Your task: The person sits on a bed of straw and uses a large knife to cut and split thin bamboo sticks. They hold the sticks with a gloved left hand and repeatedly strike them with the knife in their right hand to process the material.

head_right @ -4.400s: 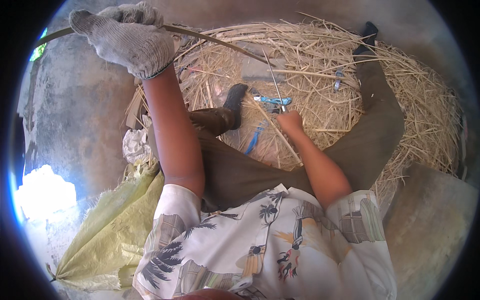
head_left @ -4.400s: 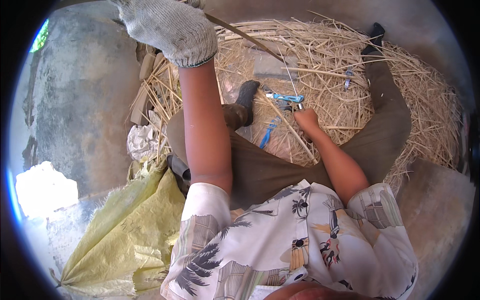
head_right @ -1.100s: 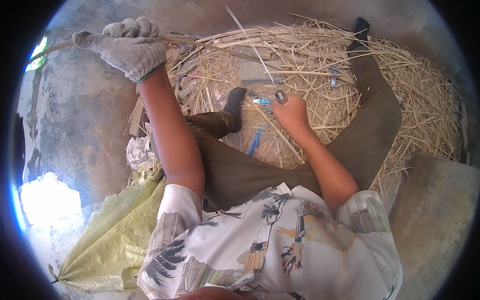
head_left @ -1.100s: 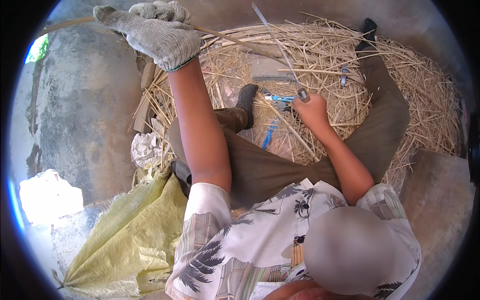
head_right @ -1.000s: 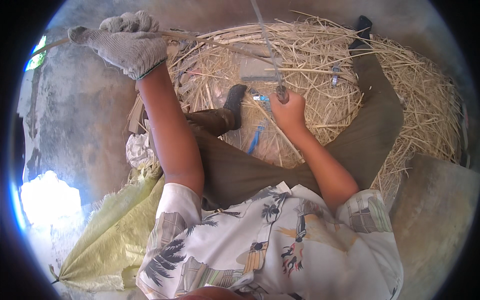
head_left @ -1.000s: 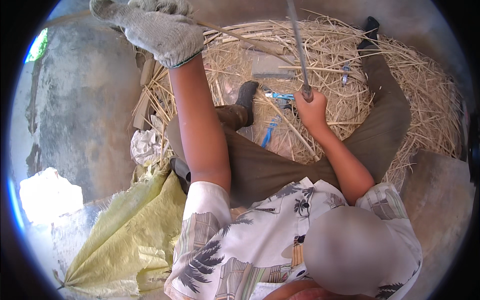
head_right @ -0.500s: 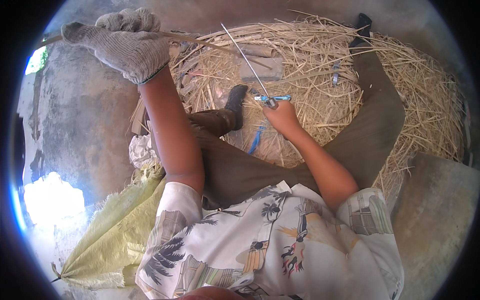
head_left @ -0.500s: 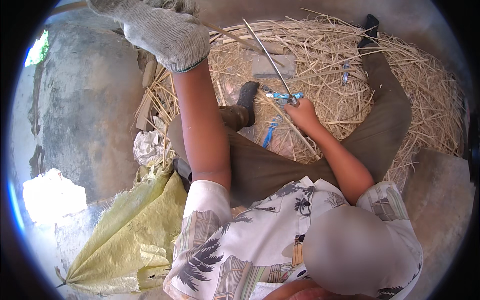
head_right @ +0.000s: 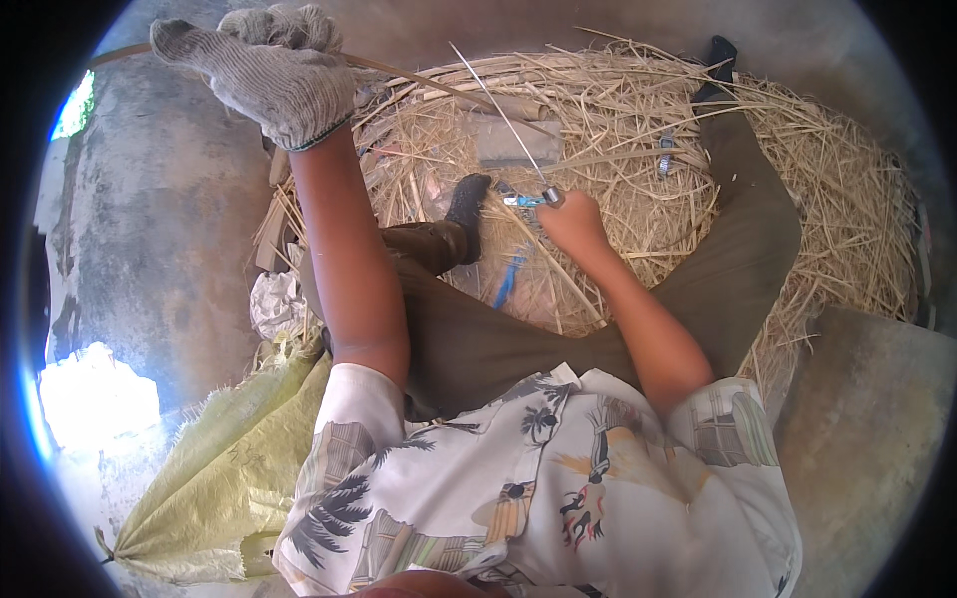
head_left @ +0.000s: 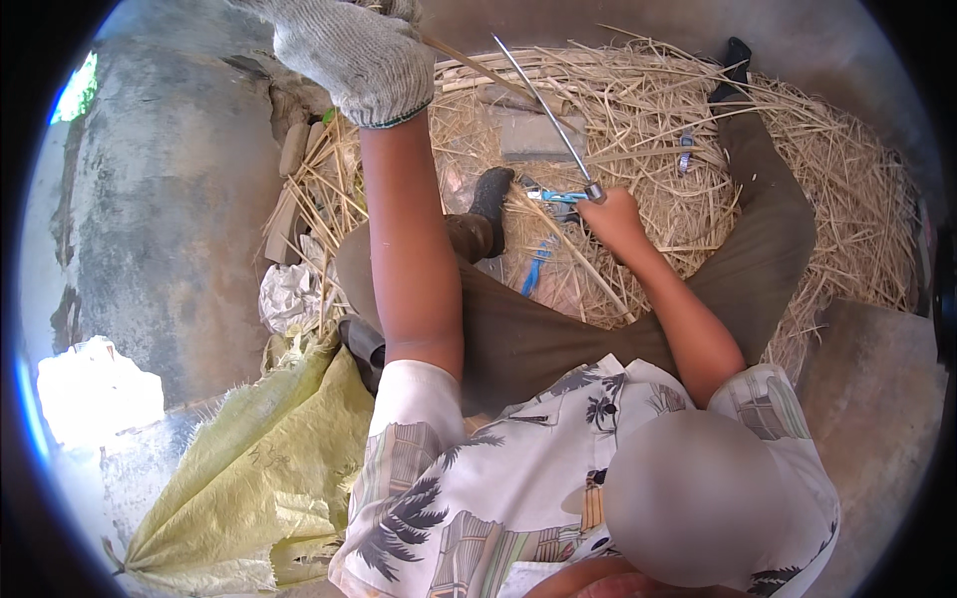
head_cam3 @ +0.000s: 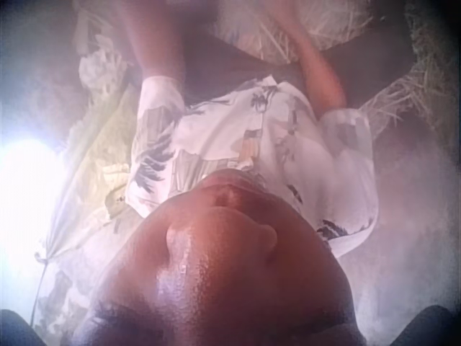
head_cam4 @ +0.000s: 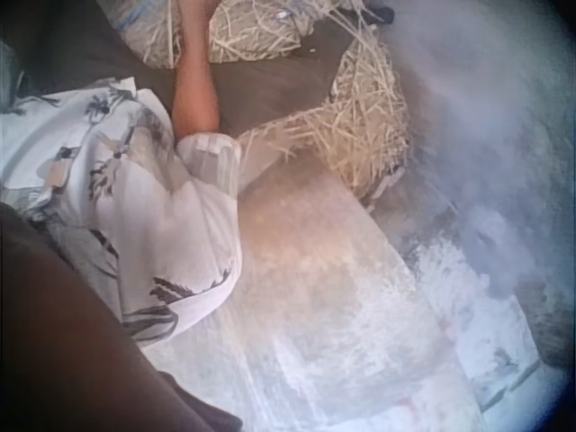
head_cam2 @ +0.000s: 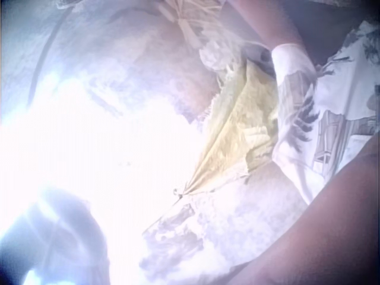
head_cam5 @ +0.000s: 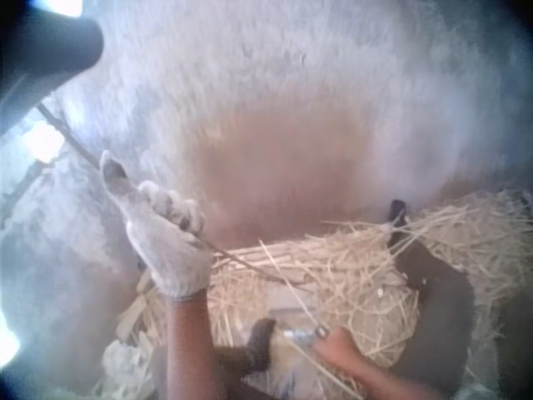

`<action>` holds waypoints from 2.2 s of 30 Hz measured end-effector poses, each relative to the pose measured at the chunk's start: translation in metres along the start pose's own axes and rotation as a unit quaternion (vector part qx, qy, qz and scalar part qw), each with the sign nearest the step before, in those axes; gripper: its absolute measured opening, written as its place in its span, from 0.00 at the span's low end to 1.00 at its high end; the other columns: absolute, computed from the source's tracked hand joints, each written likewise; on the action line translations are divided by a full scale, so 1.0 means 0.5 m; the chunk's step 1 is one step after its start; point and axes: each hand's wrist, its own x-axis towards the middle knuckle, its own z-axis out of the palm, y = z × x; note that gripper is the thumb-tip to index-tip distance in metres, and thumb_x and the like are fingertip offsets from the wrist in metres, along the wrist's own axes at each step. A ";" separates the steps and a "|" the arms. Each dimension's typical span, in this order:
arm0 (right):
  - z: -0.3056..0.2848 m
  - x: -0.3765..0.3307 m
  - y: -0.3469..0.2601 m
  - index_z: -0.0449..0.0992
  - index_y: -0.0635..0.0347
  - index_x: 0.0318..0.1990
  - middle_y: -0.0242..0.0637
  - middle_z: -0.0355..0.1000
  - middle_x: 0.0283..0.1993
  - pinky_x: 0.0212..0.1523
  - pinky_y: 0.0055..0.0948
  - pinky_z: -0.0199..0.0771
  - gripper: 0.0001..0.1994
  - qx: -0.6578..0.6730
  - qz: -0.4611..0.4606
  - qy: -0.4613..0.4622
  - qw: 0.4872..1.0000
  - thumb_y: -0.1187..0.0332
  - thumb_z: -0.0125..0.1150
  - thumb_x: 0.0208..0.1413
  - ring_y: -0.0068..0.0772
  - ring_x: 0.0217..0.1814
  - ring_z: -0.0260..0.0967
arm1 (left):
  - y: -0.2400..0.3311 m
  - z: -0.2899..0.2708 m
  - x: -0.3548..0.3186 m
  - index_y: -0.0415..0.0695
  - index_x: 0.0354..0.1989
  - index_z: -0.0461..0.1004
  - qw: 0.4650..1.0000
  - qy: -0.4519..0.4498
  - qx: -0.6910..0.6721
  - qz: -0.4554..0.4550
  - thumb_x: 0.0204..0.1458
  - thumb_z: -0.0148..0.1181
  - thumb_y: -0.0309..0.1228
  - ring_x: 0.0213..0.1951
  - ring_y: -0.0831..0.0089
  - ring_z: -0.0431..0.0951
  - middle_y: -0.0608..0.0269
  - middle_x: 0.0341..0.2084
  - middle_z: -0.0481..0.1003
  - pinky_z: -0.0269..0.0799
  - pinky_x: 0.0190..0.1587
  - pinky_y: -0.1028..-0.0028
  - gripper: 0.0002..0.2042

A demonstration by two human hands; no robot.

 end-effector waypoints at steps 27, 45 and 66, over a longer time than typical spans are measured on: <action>-0.022 -0.036 -0.065 0.69 0.60 0.21 0.26 0.61 0.13 0.10 0.24 0.53 0.10 0.212 0.110 -0.098 0.966 0.69 0.61 0.51 0.17 0.09 0.54 | 0.005 -0.067 0.037 0.57 0.13 0.51 0.989 -0.135 -0.052 -0.030 0.59 0.56 0.61 0.09 0.83 0.44 0.79 0.08 0.46 0.38 0.11 0.76 0.31; 0.009 -0.022 -0.002 0.74 0.62 0.21 0.28 0.64 0.14 0.16 0.30 0.59 0.11 0.113 0.023 -0.025 0.993 0.67 0.63 0.51 0.24 0.12 0.59 | -0.001 -0.105 0.085 0.54 0.11 0.61 0.966 -0.218 -0.121 -0.071 0.54 0.43 0.74 0.10 0.76 0.50 0.72 0.07 0.57 0.43 0.13 0.72 0.36; 0.033 0.026 0.033 0.72 0.64 0.18 0.36 0.68 0.16 0.19 0.35 0.61 0.13 0.023 0.002 0.012 1.000 0.66 0.62 0.49 0.28 0.14 0.62 | 0.013 0.025 -0.029 0.57 0.14 0.52 0.995 0.017 0.095 0.035 0.58 0.57 0.61 0.10 0.84 0.48 0.77 0.09 0.49 0.44 0.12 0.78 0.31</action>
